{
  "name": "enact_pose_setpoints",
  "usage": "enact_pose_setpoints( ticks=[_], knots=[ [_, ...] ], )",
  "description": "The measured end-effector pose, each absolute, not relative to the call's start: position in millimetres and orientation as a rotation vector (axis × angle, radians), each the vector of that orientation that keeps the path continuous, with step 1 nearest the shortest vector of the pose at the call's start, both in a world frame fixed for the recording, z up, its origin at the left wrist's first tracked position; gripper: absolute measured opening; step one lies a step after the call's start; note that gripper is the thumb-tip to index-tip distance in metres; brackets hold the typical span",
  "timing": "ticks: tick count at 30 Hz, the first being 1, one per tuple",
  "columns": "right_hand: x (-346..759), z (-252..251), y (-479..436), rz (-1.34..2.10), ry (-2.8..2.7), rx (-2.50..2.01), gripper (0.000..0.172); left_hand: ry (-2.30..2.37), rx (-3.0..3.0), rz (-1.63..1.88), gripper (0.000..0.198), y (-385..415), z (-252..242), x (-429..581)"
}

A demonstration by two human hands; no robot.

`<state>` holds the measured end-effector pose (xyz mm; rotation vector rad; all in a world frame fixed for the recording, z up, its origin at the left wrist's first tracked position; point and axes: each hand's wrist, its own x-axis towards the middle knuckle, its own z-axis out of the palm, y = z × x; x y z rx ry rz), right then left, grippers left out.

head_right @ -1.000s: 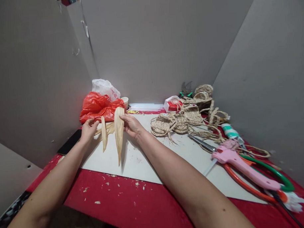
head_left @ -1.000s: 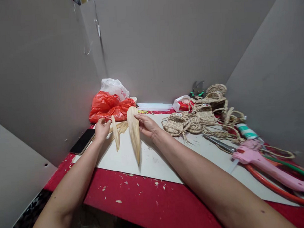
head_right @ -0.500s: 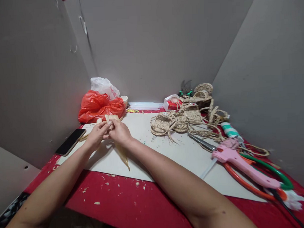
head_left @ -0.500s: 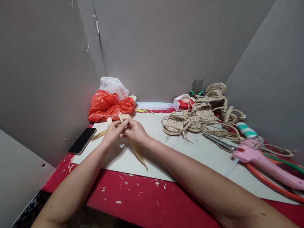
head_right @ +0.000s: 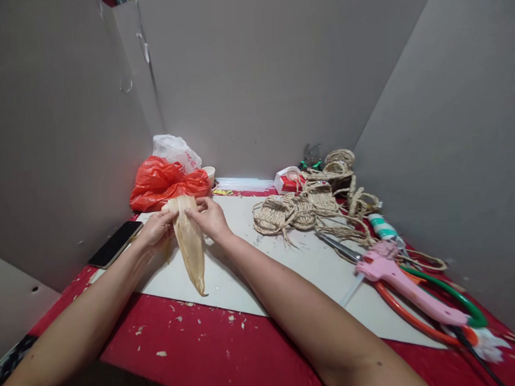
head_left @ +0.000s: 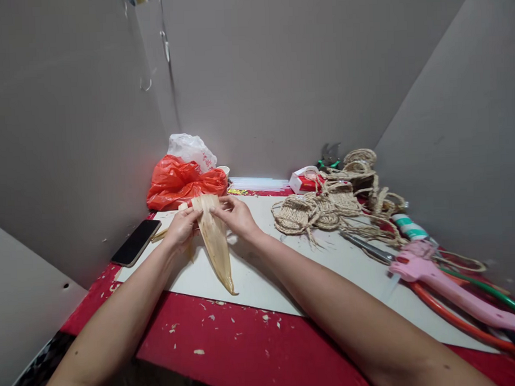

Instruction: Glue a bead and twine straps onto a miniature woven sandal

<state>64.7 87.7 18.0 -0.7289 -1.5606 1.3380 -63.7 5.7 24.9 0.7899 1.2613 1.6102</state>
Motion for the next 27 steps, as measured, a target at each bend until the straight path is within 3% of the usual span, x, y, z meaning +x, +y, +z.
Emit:
enact_pose_setpoints(
  ticks=[2, 10, 19, 27],
  knots=[
    [65.1, 17.4, 89.9, 1.454, -1.568, -0.749, 0.023, 1.265, 0.788, 1.619, 0.023, 5.4, 25.5, -63.7],
    [71.6, 11.4, 104.1, 1.521, -1.396, -0.811, 0.025, 1.310, 0.725, 1.790, 0.017, 6.6, 28.5, -79.1],
    [68.3, 17.0, 90.0, 1.606, -1.424, -0.787, 0.027, 1.281, 0.790, 1.790, 0.033, 6.9, 23.5, -69.2],
    [70.0, 12.8, 95.9, 1.554, -1.563, -0.848, 0.016, 1.156, 0.793, 1.736, 0.040, 4.0, 31.5, -67.5]
  ],
)
